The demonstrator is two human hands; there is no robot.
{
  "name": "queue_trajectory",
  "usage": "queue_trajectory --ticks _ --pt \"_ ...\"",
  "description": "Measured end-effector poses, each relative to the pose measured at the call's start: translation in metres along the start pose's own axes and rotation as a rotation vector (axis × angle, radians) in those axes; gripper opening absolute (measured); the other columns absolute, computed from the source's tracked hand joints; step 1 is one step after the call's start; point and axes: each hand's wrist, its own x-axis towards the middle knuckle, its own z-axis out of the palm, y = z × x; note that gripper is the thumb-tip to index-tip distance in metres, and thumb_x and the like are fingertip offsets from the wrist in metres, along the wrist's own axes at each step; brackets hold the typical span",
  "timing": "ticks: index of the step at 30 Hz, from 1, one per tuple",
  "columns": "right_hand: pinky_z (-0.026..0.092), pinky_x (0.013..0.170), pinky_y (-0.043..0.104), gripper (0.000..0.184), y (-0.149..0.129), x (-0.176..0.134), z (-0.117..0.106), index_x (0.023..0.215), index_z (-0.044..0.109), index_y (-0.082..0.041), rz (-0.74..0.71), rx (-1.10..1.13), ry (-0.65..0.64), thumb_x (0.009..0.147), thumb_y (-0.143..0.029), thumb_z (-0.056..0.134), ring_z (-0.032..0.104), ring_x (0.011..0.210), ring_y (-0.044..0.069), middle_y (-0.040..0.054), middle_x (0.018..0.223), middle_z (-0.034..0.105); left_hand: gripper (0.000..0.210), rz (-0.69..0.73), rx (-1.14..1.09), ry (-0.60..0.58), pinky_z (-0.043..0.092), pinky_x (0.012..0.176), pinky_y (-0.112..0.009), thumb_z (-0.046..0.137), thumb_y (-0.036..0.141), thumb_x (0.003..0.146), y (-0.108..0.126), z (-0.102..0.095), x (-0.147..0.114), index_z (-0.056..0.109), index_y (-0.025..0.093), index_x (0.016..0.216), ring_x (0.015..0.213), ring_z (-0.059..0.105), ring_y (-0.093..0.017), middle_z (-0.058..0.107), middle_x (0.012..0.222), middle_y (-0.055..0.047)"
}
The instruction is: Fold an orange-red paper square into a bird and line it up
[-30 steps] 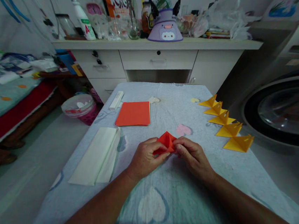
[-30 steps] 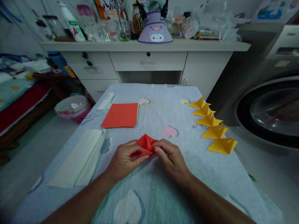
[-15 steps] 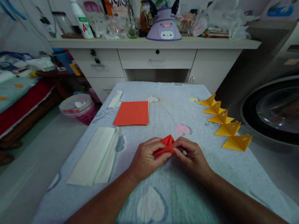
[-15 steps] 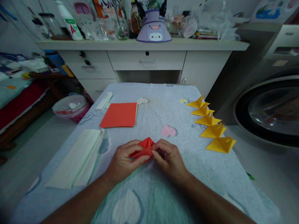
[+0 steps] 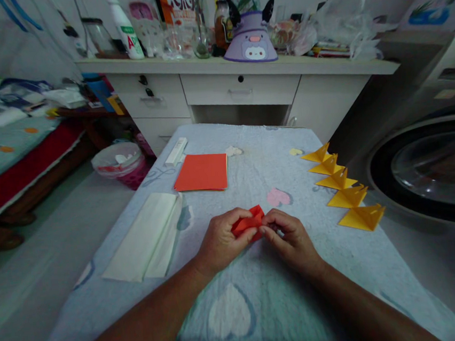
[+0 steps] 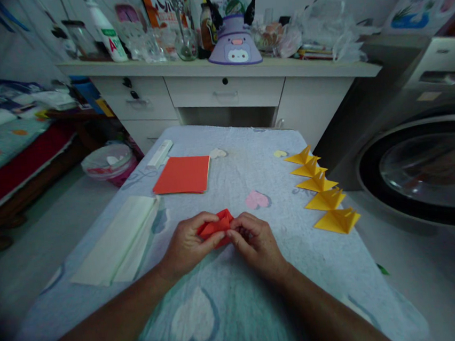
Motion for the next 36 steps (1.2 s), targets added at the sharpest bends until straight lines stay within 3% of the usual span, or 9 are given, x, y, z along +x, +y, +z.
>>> queue_trajectory --ticks 2,5,8,10,13,16,26,32,36 --pt "0.040 0.059 0.025 0.017 0.002 0.000 0.001 0.078 0.063 -0.020 0.002 -0.012 0.012 0.091 -0.031 0.058 0.051 0.063 0.013 -0.0003 0.070 0.057 0.034 -0.049 -0.043 -0.008 0.049 0.073 -0.024 0.068 0.016 0.078 0.001 0.001 -0.001 0.058 0.023 0.110 0.077 0.066 -0.013 0.071 0.088 0.001" --pt "0.039 0.059 0.024 0.019 0.005 0.000 0.002 0.077 0.063 -0.020 0.020 0.012 0.030 0.091 -0.032 0.058 0.049 0.062 0.012 -0.0007 0.069 0.056 0.073 -0.102 -0.186 0.003 0.051 0.082 -0.027 0.069 0.016 0.078 0.003 0.003 -0.002 0.033 0.026 0.141 0.086 0.068 -0.014 0.071 0.096 -0.001" --pt "0.041 0.060 0.024 0.021 0.005 0.000 0.001 0.077 0.062 -0.019 0.076 0.095 0.049 0.091 -0.035 0.058 0.049 0.063 0.012 -0.0006 0.069 0.056 0.094 -0.173 -0.413 0.044 0.052 0.079 -0.026 0.073 0.019 0.074 0.001 0.006 -0.001 0.015 0.028 0.148 0.086 0.068 -0.014 0.069 0.102 -0.003" --pt "0.041 0.060 0.024 0.022 0.004 0.001 0.000 0.077 0.062 -0.019 0.104 0.150 0.069 0.091 -0.036 0.058 0.049 0.063 0.012 -0.0010 0.069 0.055 0.089 -0.237 -0.538 0.019 0.053 0.075 -0.025 0.076 0.021 0.071 -0.001 0.008 0.000 0.026 0.025 0.145 0.083 0.068 -0.014 0.068 0.103 -0.005" --pt "0.040 0.058 0.023 0.022 0.004 0.001 -0.001 0.077 0.061 -0.019 0.115 0.184 0.095 0.091 -0.037 0.059 0.048 0.061 0.012 -0.0019 0.067 0.054 0.051 -0.302 -0.587 -0.078 0.054 0.080 -0.029 0.077 0.026 0.072 -0.004 0.012 0.001 0.057 0.016 0.119 0.090 0.067 -0.019 0.070 0.103 -0.007" --pt "0.041 0.059 0.024 0.020 0.005 0.002 -0.001 0.079 0.061 -0.019 0.123 0.198 0.095 0.091 -0.035 0.058 0.049 0.062 0.012 -0.0016 0.068 0.055 0.027 -0.318 -0.534 -0.129 0.052 0.087 -0.032 0.070 0.027 0.079 -0.002 0.014 0.001 0.069 0.014 0.103 0.092 0.067 -0.020 0.073 0.100 -0.007" --pt "0.040 0.062 0.026 0.012 0.010 -0.001 -0.003 0.081 0.060 -0.020 0.122 0.151 0.141 0.088 -0.030 0.063 0.050 0.065 0.013 -0.0014 0.072 0.057 0.012 -0.275 -0.206 -0.065 0.049 0.062 -0.023 0.066 0.025 0.080 0.003 0.020 0.001 0.070 0.014 0.081 0.066 0.063 -0.014 0.070 0.072 -0.001" --pt "0.038 0.063 0.026 0.017 0.007 0.001 -0.006 0.076 0.059 -0.020 0.069 0.107 0.143 0.090 -0.030 0.059 0.046 0.067 0.013 -0.0017 0.071 0.051 0.024 -0.303 -0.314 -0.089 0.051 0.078 -0.028 0.067 0.024 0.079 -0.003 0.022 0.000 0.070 0.015 0.101 0.083 0.066 -0.017 0.073 0.091 -0.003" --pt "0.038 0.062 0.026 0.015 0.006 0.001 -0.005 0.078 0.057 -0.021 0.097 0.144 0.149 0.089 -0.030 0.060 0.046 0.066 0.013 -0.0020 0.072 0.051 0.022 -0.336 -0.453 -0.134 0.052 0.082 -0.032 0.067 0.029 0.081 -0.007 0.021 0.000 0.072 0.014 0.097 0.087 0.067 -0.020 0.074 0.093 -0.005"
